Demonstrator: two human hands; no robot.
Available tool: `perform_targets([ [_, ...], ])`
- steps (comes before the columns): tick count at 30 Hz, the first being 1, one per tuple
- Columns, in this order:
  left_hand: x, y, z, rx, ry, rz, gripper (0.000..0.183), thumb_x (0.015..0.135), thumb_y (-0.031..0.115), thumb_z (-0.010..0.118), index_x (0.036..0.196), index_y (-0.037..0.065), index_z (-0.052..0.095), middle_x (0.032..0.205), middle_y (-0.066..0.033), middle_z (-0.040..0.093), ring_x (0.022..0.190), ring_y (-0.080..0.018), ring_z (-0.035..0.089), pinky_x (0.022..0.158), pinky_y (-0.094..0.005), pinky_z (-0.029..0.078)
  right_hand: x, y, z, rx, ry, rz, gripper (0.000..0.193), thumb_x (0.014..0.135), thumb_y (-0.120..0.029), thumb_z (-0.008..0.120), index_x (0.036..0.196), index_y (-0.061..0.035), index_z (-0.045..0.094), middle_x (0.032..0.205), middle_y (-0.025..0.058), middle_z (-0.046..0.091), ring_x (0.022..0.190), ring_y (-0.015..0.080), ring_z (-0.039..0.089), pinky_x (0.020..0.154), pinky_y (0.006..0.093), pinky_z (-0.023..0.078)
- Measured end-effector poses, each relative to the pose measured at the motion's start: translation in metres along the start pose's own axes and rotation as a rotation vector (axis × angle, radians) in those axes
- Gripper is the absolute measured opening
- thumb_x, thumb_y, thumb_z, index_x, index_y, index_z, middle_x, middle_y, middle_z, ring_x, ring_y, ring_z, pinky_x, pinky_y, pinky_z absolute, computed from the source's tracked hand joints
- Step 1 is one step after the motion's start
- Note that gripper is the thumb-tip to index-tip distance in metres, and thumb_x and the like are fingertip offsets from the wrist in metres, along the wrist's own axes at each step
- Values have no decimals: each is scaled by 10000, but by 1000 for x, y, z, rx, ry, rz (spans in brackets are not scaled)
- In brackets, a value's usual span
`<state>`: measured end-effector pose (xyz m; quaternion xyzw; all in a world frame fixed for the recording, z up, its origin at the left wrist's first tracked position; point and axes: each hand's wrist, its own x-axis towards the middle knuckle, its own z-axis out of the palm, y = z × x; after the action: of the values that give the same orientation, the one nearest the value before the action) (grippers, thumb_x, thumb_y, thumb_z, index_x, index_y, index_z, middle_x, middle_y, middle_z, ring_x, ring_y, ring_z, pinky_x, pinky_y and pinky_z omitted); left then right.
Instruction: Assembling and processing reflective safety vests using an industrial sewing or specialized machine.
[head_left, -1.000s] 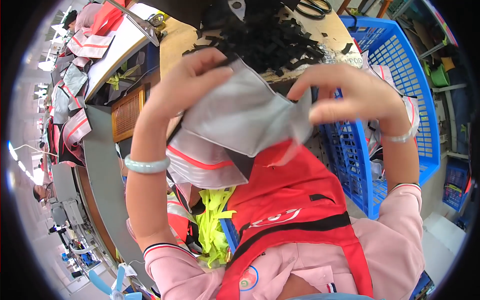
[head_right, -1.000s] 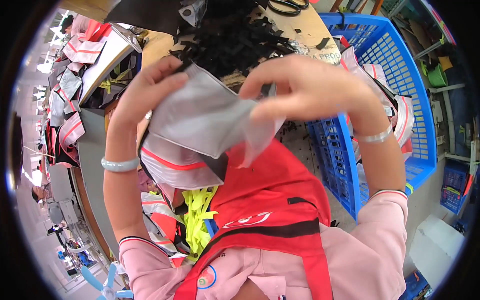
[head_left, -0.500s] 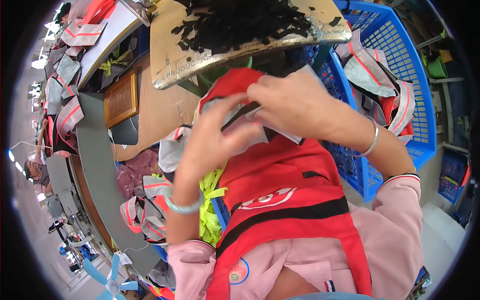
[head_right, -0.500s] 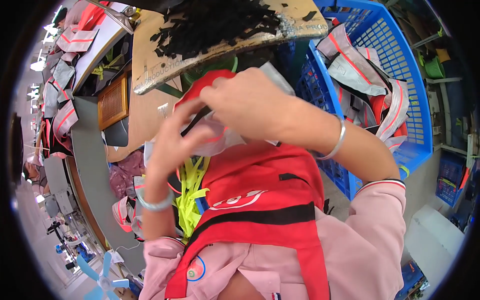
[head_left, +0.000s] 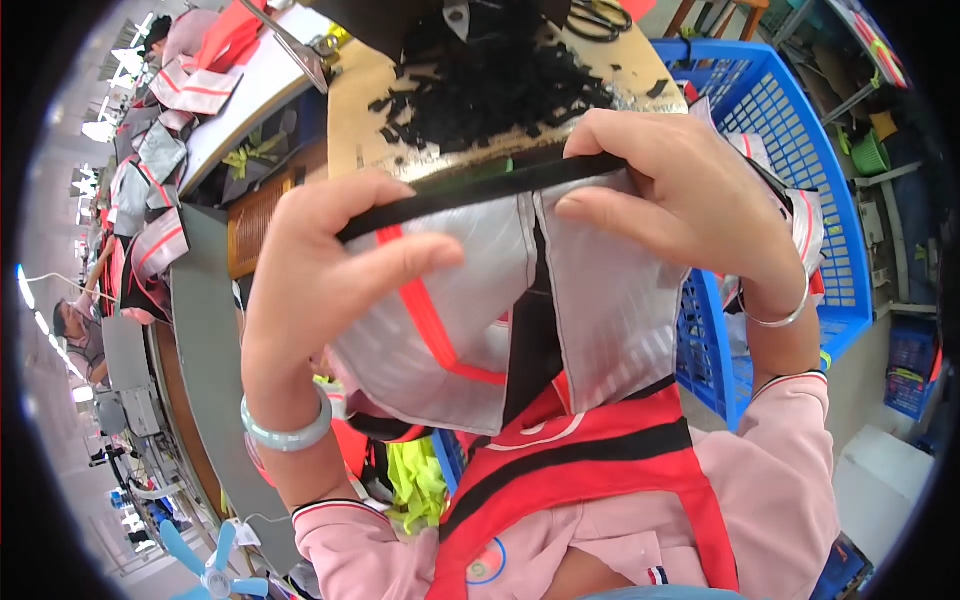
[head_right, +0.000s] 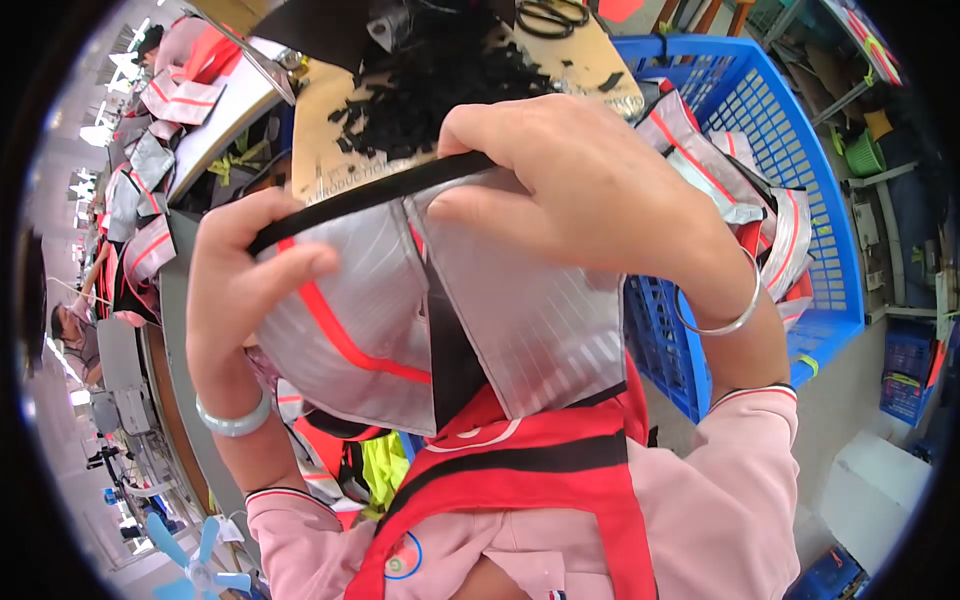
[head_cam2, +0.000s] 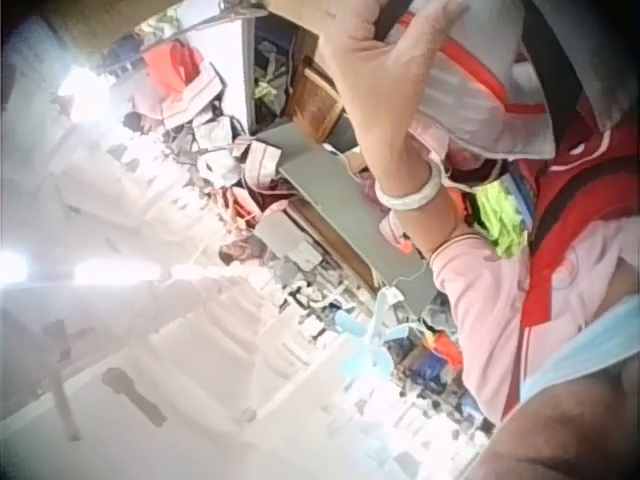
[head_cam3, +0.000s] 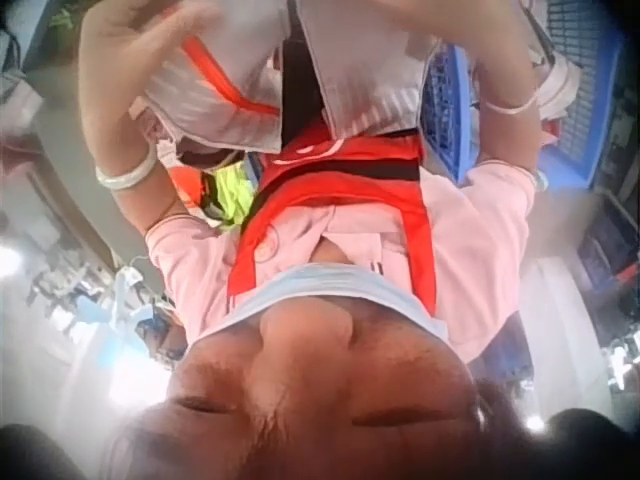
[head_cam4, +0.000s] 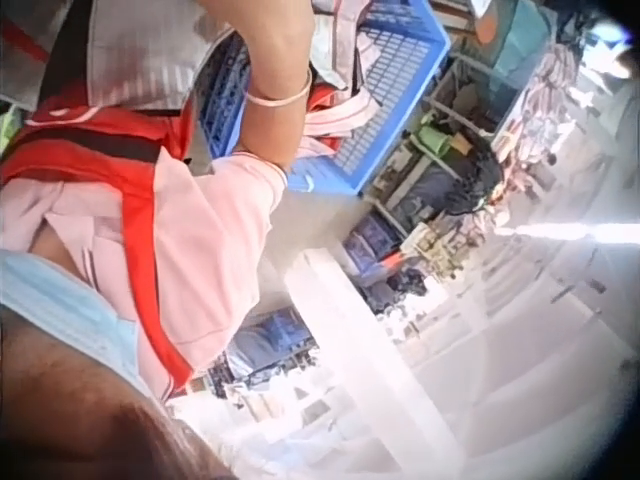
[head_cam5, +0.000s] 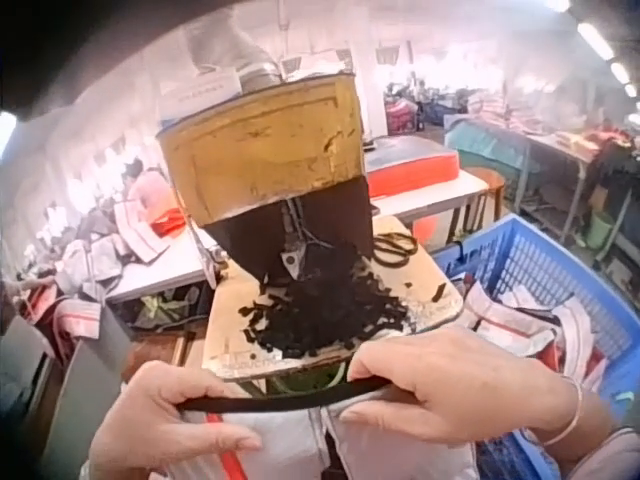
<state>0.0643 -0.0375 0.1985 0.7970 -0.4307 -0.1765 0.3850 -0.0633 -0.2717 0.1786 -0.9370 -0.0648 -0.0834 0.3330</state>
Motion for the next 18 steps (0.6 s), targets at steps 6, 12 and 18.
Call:
perform_targets([
  [6, 64, -58, -8, -50, -150, -198, 437, 730, 346, 803, 858, -41, 647, 713, 24, 576, 677, -47, 510, 612, -230, 436, 41, 50, 20, -10, 49, 95, 348, 822, -328, 640, 962, -10, 626, 862, 199, 640, 830, 354, 617, 712, 407, 475],
  [12, 108, -85, -21, -92, -151, -297, 520, 724, 350, 802, 998, -66, 650, 816, -19, 623, 747, -75, 569, 694, -232, 465, 82, 81, 18, 38, 38, 87, 321, 850, -326, 662, 905, -16, 599, 675, 63, 545, 613, 139, 499, 575, 288, 412],
  [18, 131, -101, -26, -190, -175, -302, 519, 742, 333, 791, 1057, -55, 651, 850, -36, 666, 725, -93, 617, 699, -231, 494, 105, 101, 21, -30, 73, 65, 329, 854, -343, 655, 895, -20, 610, 672, 59, 550, 615, 136, 510, 583, 288, 418],
])
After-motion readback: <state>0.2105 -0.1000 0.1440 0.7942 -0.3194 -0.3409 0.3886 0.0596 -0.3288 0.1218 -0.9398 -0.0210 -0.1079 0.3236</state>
